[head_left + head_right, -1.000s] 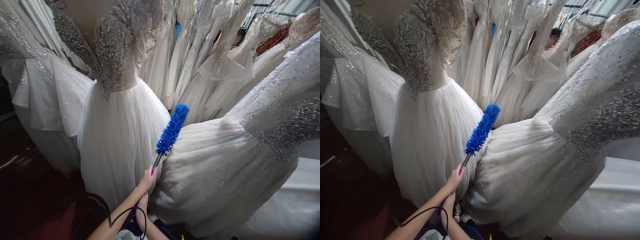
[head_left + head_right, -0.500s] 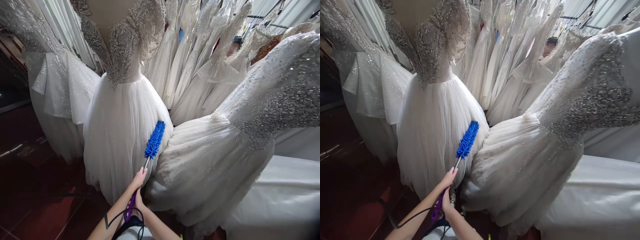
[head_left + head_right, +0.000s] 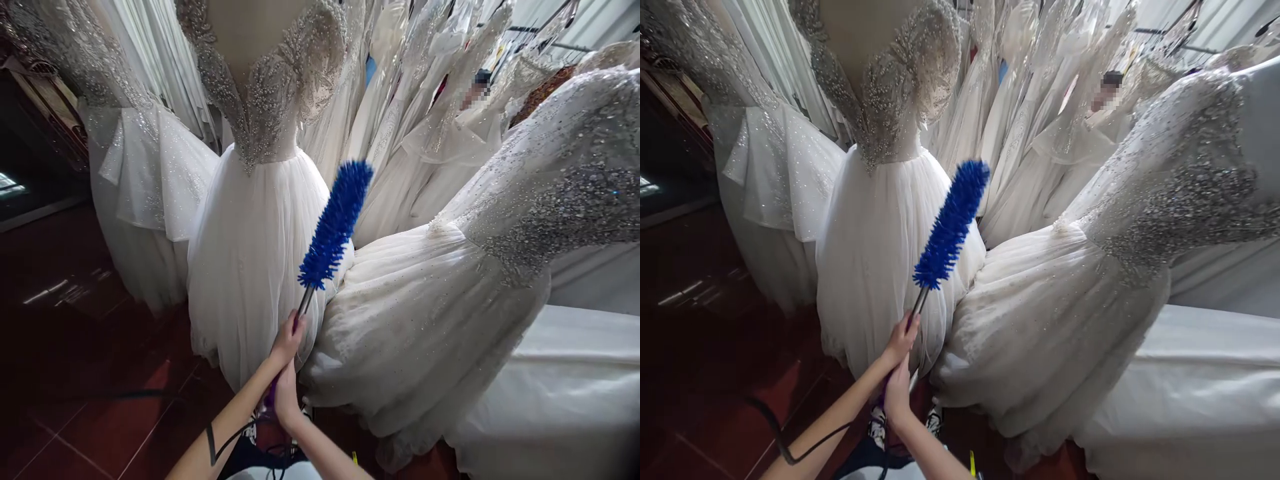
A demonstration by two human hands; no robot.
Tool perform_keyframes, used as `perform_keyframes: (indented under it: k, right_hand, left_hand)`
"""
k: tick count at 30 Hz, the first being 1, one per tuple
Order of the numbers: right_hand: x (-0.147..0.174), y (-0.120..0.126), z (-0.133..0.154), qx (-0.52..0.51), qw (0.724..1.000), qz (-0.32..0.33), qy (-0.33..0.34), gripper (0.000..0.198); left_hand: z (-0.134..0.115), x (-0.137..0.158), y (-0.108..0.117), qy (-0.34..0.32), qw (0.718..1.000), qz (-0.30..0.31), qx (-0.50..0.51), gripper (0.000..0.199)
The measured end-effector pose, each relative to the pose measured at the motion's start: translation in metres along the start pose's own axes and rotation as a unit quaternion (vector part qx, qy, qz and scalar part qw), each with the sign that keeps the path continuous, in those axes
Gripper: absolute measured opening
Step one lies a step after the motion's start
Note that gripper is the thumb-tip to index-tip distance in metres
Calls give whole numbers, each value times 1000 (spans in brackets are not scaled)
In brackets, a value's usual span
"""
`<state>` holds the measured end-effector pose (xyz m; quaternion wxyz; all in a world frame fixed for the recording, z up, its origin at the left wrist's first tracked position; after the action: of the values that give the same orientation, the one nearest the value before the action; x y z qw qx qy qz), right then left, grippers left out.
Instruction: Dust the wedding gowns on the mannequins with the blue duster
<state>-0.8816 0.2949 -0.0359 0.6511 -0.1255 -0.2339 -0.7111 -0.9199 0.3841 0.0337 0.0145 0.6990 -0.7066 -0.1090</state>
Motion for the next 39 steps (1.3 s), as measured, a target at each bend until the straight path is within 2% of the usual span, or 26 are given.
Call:
perform_keyframes:
  k: [2, 3, 4, 6, 8, 9, 12, 14, 16, 17, 20, 22, 24, 26, 28, 30, 32, 34, 37, 39]
  right_hand:
    - [-8, -4, 23, 120, 992, -9, 32, 59]
    - [-13, -7, 28, 190, 981, -9, 36, 58]
    - [-19, -10, 30, 252, 967, -6, 33, 57]
    - [-29, -18, 25, 324, 946, 1, 19, 54]
    - [-32, -31, 13, 350, 937, 8, 6, 48]
    - [-31, -39, 6, 365, 931, 9, 1, 46]
    - [-19, -60, -12, 401, 916, 3, -1, 40]
    - [-9, -65, -15, 414, 910, -7, 5, 38]
    - [1, -63, -6, 420, 907, -24, 22, 39]
    - [5, -59, 4, 419, 907, -39, 35, 41]
    - [11, -41, 52, 393, 909, -101, 90, 43]
    - [9, -27, 88, 365, 913, -142, 115, 43]
    - [0, -14, 115, 352, 912, -171, 119, 43]
    - [-13, -3, 126, 361, 910, -178, 96, 44]
    - [-31, 3, 116, 365, 919, -142, 47, 45]
    - [-47, 2, 91, 342, 937, -74, -1, 44]
    - [-60, -5, 64, 299, 954, -15, -19, 46]
    - [-71, -15, 41, 268, 963, 31, -20, 49]
    - [-85, -34, 22, 292, 952, 95, -12, 48]
    - [-93, -42, 28, 365, 924, 115, 8, 45]
  left_hand:
    - [-8, -9, 30, -18, 996, -68, 45, 34]
    - [-1, -12, 43, 0, 992, -92, 83, 35]
    - [14, -12, 53, 45, 985, -109, 129, 35]
    - [60, -2, 69, 184, 951, -128, 213, 34]
    - [105, 22, 84, 313, 906, -138, 251, 34]
    - [124, 36, 92, 353, 889, -141, 255, 34]
    - [162, 72, 113, 395, 870, -139, 259, 36]
    - [172, 86, 120, 406, 862, -139, 270, 35]
    - [162, 82, 125, 381, 867, -136, 292, 36]
    - [149, 71, 127, 348, 877, -128, 306, 38]
    - [82, 16, 127, 198, 914, -60, 348, 50]
    - [34, -22, 122, 121, 926, -2, 357, 51]
    - [6, -52, 113, 86, 929, 30, 358, 50]
    - [5, -71, 100, 105, 928, 34, 356, 51]
    - [29, -74, 84, 167, 919, 25, 355, 52]
    - [65, -67, 70, 237, 903, 9, 359, 53]
    - [97, -55, 65, 279, 885, -12, 374, 52]
    - [125, -42, 68, 305, 870, -40, 387, 49]
    - [159, -16, 82, 358, 834, -121, 401, 39]
    - [175, 1, 86, 404, 790, -191, 420, 32]
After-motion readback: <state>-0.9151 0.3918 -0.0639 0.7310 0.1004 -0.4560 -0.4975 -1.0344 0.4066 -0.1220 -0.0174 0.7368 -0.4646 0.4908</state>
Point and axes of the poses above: each hand's wrist, its own x-axis away from the middle knuckle, its own y-axis out of the back of the hand, z = x × y, the point moved 8 cm from there along -x, towards the middle knuckle, and after that the axes turned 13 degrees about -y, right-handed, at the moved point
